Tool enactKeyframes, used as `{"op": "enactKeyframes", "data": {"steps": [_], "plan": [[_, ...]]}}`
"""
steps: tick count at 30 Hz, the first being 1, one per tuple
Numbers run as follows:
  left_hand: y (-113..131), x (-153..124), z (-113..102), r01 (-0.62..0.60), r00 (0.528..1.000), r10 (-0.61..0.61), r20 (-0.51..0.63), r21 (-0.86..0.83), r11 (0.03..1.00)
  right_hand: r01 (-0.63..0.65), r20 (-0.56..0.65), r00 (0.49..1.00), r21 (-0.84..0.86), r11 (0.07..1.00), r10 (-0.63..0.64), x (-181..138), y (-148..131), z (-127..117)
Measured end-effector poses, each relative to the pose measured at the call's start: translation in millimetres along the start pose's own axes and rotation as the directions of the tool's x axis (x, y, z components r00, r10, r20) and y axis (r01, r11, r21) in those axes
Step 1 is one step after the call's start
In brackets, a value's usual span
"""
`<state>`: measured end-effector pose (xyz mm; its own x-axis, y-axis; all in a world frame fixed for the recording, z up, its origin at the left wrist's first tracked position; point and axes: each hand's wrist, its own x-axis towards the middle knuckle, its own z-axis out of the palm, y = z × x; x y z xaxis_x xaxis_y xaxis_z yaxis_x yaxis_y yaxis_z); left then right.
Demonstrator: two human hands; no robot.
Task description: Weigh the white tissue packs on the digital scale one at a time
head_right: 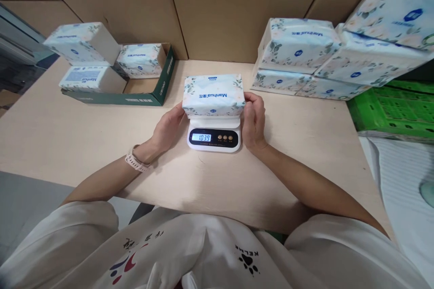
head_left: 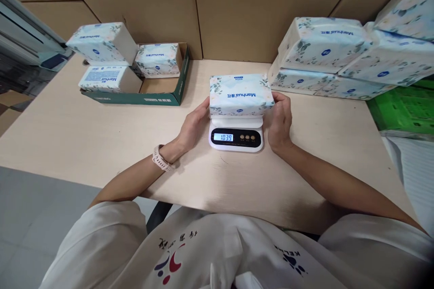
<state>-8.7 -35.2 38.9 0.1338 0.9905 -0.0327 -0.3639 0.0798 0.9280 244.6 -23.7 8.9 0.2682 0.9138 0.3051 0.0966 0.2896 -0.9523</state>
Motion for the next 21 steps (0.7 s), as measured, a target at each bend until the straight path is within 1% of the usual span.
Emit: {"op": "enactKeyframes", "data": {"steps": [3, 7, 9, 11, 12, 14, 17, 19, 21], "plan": [[2.9, -2.2, 10.0, -0.016, 0.998, 0.017, 0.062, -0.024, 1.000, 0.079, 0.030, 0.996, -0.009, 0.997, -0.078, -3.7, -2.2, 1.3], [11.6, -0.3, 19.5, -0.054, 0.993, 0.051, 0.105, 0.034, 0.998, 0.177, 0.009, 0.984, -0.052, 0.983, -0.176, -2.5, -4.8, 1.9], [21.7, 5.2, 28.9, -0.064, 0.993, 0.059, 0.106, 0.041, 0.997, 0.248, -0.029, 0.968, -0.076, 0.966, -0.251, 4.5, -9.7, 0.6], [35.2, 16.1, 45.2, -0.104, 0.986, 0.098, 0.133, 0.040, 0.994, 0.340, -0.094, 0.932, -0.116, 0.933, -0.351, 18.5, -19.9, -3.1], [42.4, 24.0, 56.0, -0.137, 0.979, 0.129, 0.158, 0.045, 0.990, 0.387, -0.142, 0.903, -0.144, 0.911, -0.406, 28.2, -27.1, -6.2], [56.0, 45.5, 81.7, -0.211, 0.954, 0.192, 0.228, 0.060, 0.976, 0.461, -0.245, 0.829, -0.208, 0.863, -0.502, 52.4, -43.7, -15.5], [69.0, 89.3, 124.0, -0.275, 0.916, 0.245, 0.318, 0.051, 0.960, 0.481, -0.369, 0.738, -0.300, 0.824, -0.565, 94.0, -63.0, -36.2], [70.6, 120.9, 149.7, -0.275, 0.904, 0.237, 0.356, 0.062, 0.959, 0.462, -0.398, 0.714, -0.350, 0.815, -0.576, 119.3, -64.6, -52.2], [66.3, 147.9, 170.0, -0.255, 0.910, 0.197, 0.366, 0.116, 0.960, 0.446, -0.408, 0.702, -0.389, 0.806, -0.584, 139.0, -57.3, -67.3]]}}
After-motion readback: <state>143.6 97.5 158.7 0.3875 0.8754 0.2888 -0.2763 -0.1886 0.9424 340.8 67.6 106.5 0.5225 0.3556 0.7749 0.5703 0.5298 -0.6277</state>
